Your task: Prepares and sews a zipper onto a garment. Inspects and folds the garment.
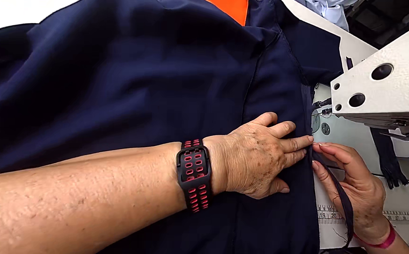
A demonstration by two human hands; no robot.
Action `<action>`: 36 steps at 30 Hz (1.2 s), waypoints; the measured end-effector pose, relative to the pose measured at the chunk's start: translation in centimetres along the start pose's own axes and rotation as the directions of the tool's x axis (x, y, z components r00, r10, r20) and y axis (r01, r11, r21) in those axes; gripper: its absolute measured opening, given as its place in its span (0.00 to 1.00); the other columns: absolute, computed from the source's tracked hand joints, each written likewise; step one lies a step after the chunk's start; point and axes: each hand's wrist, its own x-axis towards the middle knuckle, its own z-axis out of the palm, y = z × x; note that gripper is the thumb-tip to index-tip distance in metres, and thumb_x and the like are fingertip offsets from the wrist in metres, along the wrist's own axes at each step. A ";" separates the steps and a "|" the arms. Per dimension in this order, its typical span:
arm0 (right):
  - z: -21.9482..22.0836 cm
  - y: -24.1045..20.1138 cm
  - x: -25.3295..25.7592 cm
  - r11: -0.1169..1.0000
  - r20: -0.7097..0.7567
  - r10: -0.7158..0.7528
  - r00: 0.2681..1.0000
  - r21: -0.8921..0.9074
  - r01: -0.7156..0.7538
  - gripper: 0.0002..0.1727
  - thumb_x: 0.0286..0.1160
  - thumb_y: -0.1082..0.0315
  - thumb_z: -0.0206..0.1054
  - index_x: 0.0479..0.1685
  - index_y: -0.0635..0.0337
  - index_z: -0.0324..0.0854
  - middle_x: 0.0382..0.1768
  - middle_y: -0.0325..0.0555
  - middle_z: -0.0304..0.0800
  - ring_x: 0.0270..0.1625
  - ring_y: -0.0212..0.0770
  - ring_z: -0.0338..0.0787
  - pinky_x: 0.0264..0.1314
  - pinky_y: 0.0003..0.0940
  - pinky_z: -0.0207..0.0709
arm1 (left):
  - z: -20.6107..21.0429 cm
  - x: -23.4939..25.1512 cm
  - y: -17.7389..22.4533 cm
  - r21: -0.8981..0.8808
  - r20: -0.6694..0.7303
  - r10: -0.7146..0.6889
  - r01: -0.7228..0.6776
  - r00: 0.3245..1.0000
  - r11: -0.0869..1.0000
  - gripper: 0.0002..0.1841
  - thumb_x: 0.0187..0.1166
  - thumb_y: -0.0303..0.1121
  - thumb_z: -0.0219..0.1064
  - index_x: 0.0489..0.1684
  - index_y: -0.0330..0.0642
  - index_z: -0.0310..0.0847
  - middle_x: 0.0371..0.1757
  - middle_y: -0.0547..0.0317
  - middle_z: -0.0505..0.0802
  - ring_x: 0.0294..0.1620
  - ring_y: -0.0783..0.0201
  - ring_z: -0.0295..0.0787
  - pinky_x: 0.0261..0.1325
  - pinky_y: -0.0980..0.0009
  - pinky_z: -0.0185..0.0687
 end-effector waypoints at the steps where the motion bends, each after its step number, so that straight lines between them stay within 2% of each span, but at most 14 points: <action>1: 0.0 0.0 0.0 0.999 0.004 -0.025 1.000 -0.034 0.026 0.17 0.78 0.59 0.72 0.63 0.49 0.86 0.59 0.39 0.92 0.65 0.33 0.89 0.68 0.29 0.84 | 0.0 0.0 0.0 -0.002 -0.001 -0.009 0.009 1.000 1.000 0.36 0.80 0.63 0.53 0.80 0.51 0.79 0.91 0.62 0.70 0.89 0.49 0.65 0.78 0.43 0.60; 4: 0.0 0.0 0.1 0.992 0.004 -0.075 0.997 -0.097 0.075 0.16 0.79 0.60 0.71 0.63 0.50 0.86 0.58 0.40 0.92 0.64 0.34 0.89 0.68 0.30 0.83 | -0.1 0.0 0.0 0.019 -0.020 -0.065 0.065 0.998 0.998 0.37 0.76 0.69 0.53 0.77 0.59 0.83 0.93 0.45 0.63 0.85 0.39 0.65 0.75 0.42 0.62; 6: 0.1 0.1 0.1 0.989 -0.006 -0.095 0.995 -0.117 0.093 0.15 0.80 0.59 0.70 0.62 0.50 0.86 0.57 0.40 0.92 0.64 0.33 0.89 0.68 0.29 0.82 | 0.0 0.0 0.0 0.039 -0.048 -0.085 0.087 0.995 0.995 0.36 0.74 0.71 0.53 0.74 0.62 0.85 0.87 0.37 0.70 0.82 0.38 0.69 0.75 0.42 0.63; 12: -0.4 0.2 0.3 0.980 0.029 -0.130 0.991 -0.149 0.133 0.15 0.81 0.63 0.67 0.63 0.50 0.87 0.57 0.41 0.92 0.63 0.33 0.88 0.68 0.28 0.80 | 0.0 0.0 0.0 0.031 -0.053 -0.060 0.062 0.997 0.998 0.37 0.75 0.70 0.53 0.74 0.57 0.85 0.81 0.44 0.79 0.82 0.39 0.70 0.75 0.38 0.63; 15: -0.6 0.7 0.5 0.969 0.018 -0.185 0.983 -0.163 0.185 0.09 0.81 0.62 0.69 0.50 0.52 0.91 0.59 0.42 0.94 0.67 0.38 0.88 0.71 0.35 0.77 | -0.1 0.2 -0.2 -0.002 -0.093 -0.006 0.005 0.996 1.000 0.32 0.72 0.65 0.61 0.61 0.52 0.91 0.81 0.48 0.80 0.84 0.41 0.70 0.73 0.37 0.66; 17: -0.7 0.7 0.4 0.968 -0.024 -0.198 0.980 -0.161 0.192 0.07 0.80 0.65 0.68 0.44 0.53 0.92 0.53 0.42 0.94 0.61 0.37 0.88 0.67 0.32 0.78 | -0.3 0.4 -0.1 -0.027 -0.109 0.067 -0.070 0.992 0.997 0.26 0.71 0.59 0.65 0.52 0.49 0.91 0.83 0.55 0.79 0.86 0.46 0.69 0.74 0.41 0.68; 20: -0.7 -0.2 0.5 0.997 -0.101 -0.075 0.992 -0.015 0.074 0.07 0.82 0.61 0.69 0.43 0.51 0.91 0.39 0.33 0.93 0.46 0.27 0.89 0.52 0.21 0.82 | -0.3 0.5 -0.2 -0.061 -0.108 0.129 -0.136 0.986 0.989 0.20 0.76 0.52 0.63 0.50 0.48 0.89 0.70 0.55 0.90 0.79 0.49 0.79 0.73 0.42 0.72; 23: 0.0 -1.4 0.8 0.989 -0.105 0.029 0.994 0.147 -0.014 0.07 0.83 0.62 0.67 0.47 0.52 0.89 0.47 0.35 0.96 0.52 0.29 0.95 0.56 0.24 0.90 | -0.4 0.7 -0.2 -0.179 -0.277 0.008 -0.060 0.961 0.982 0.13 0.81 0.39 0.61 0.40 0.44 0.90 0.47 0.57 0.95 0.58 0.59 0.92 0.62 0.59 0.85; 25: 0.3 -1.9 0.9 0.991 -0.104 0.083 0.991 0.115 -0.071 0.10 0.84 0.59 0.66 0.51 0.53 0.87 0.54 0.36 0.95 0.57 0.29 0.93 0.59 0.24 0.87 | -1.7 1.6 0.0 -0.451 -0.242 -0.327 0.192 0.914 0.872 0.09 0.81 0.33 0.63 0.37 0.40 0.87 0.32 0.62 0.91 0.35 0.72 0.89 0.39 0.75 0.85; 26: 0.4 -2.2 1.0 0.984 -0.099 0.145 0.984 0.115 -0.133 0.14 0.82 0.55 0.67 0.56 0.52 0.85 0.53 0.34 0.94 0.54 0.25 0.91 0.55 0.21 0.86 | -3.2 2.3 0.1 -0.613 -0.038 -0.503 0.377 0.864 0.694 0.08 0.85 0.32 0.63 0.45 0.36 0.84 0.33 0.60 0.92 0.31 0.73 0.91 0.35 0.76 0.88; 28: 0.7 -2.6 1.7 0.952 -0.056 0.276 0.959 0.150 -0.265 0.21 0.73 0.53 0.73 0.60 0.52 0.80 0.49 0.30 0.94 0.42 0.21 0.88 0.41 0.17 0.81 | -5.6 4.6 -0.2 -0.755 0.384 -0.647 0.628 0.658 0.190 0.15 0.88 0.30 0.63 0.67 0.33 0.72 0.43 0.49 0.94 0.35 0.64 0.96 0.41 0.68 0.94; 30: 1.0 -2.8 2.5 0.933 -0.016 0.328 0.945 0.166 -0.321 0.25 0.65 0.63 0.76 0.63 0.56 0.79 0.40 0.31 0.91 0.34 0.24 0.85 0.32 0.18 0.77 | -5.9 6.2 -0.6 -0.770 0.507 -0.660 0.636 0.555 -0.057 0.23 0.84 0.26 0.66 0.76 0.35 0.64 0.46 0.44 0.93 0.38 0.59 0.96 0.44 0.64 0.93; 33: 1.5 -3.1 3.0 0.933 -0.018 0.329 0.944 0.157 -0.322 0.21 0.63 0.69 0.75 0.59 0.55 0.82 0.32 0.30 0.89 0.27 0.22 0.84 0.28 0.16 0.77 | -5.6 6.6 0.0 -0.781 0.432 -0.707 0.624 0.560 0.018 0.28 0.79 0.22 0.70 0.76 0.35 0.63 0.46 0.46 0.93 0.38 0.60 0.95 0.44 0.65 0.92; 36: 1.7 -3.3 2.7 0.943 -0.043 0.326 0.944 0.087 -0.322 0.22 0.63 0.64 0.77 0.58 0.58 0.83 0.40 0.39 0.89 0.32 0.28 0.84 0.32 0.20 0.77 | -4.7 6.3 0.3 -0.792 0.358 -0.736 0.604 0.574 0.086 0.32 0.74 0.20 0.73 0.77 0.38 0.61 0.50 0.52 0.94 0.38 0.63 0.95 0.41 0.67 0.91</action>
